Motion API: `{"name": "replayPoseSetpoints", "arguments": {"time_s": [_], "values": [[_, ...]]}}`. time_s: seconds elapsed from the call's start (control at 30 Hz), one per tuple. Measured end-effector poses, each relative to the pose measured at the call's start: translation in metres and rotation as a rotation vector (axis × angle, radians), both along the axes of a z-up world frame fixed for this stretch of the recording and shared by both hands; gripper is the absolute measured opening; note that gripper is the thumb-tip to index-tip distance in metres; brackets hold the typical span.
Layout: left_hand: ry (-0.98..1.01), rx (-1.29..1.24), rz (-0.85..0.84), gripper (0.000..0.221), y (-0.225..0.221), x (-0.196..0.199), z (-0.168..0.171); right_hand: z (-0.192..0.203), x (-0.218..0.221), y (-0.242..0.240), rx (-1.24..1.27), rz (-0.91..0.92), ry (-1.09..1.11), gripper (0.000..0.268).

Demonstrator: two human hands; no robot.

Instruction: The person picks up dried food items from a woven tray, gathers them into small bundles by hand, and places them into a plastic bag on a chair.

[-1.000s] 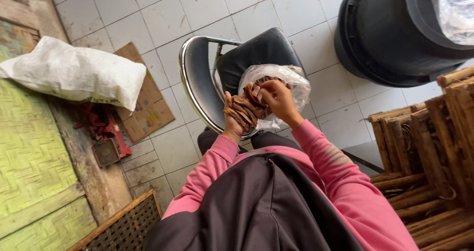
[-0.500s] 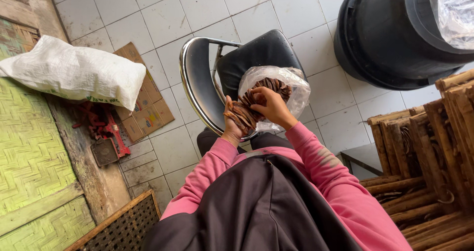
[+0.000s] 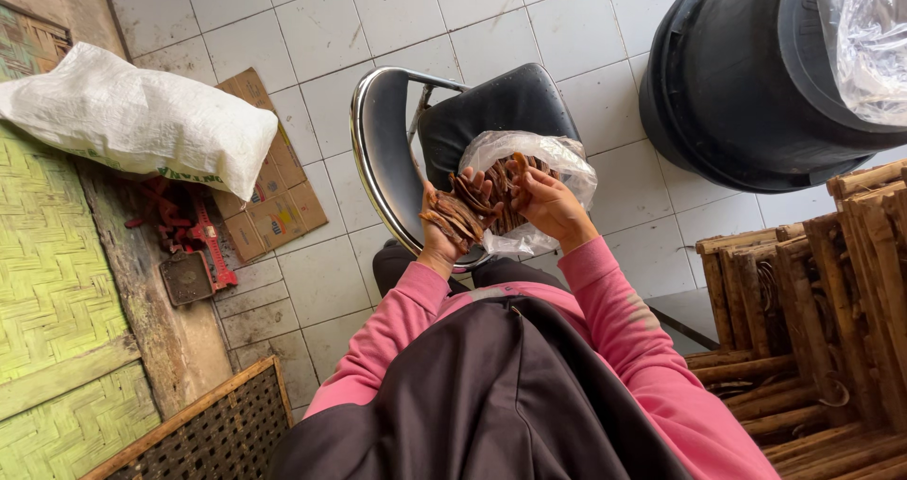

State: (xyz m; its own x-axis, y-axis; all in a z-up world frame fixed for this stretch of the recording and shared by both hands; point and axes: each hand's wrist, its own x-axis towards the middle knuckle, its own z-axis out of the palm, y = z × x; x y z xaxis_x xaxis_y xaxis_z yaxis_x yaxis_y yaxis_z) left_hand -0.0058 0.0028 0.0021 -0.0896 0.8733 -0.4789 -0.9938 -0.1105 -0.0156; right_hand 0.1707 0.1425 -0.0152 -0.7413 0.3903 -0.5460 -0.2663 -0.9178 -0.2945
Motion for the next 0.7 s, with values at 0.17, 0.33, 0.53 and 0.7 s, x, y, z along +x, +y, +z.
{"name": "replayPoseSetpoints", "arguments": {"time_s": [0.17,0.33,0.53,0.7], "values": [[-0.029,0.018,-0.002,0.079,0.003,0.001,0.001,-0.019,0.006,0.0,0.036,0.018,0.003,0.041],[-0.076,0.046,0.007,0.077,0.005,-0.003,0.001,-0.059,-0.003,0.002,0.229,0.218,-0.356,0.043],[-0.065,0.061,-0.005,0.076,0.008,-0.002,0.002,-0.139,-0.051,0.017,0.837,0.4,-1.021,0.03],[-0.07,0.041,-0.005,0.075,0.005,0.001,0.004,-0.176,-0.074,0.019,1.122,0.354,-1.269,0.025]]}}
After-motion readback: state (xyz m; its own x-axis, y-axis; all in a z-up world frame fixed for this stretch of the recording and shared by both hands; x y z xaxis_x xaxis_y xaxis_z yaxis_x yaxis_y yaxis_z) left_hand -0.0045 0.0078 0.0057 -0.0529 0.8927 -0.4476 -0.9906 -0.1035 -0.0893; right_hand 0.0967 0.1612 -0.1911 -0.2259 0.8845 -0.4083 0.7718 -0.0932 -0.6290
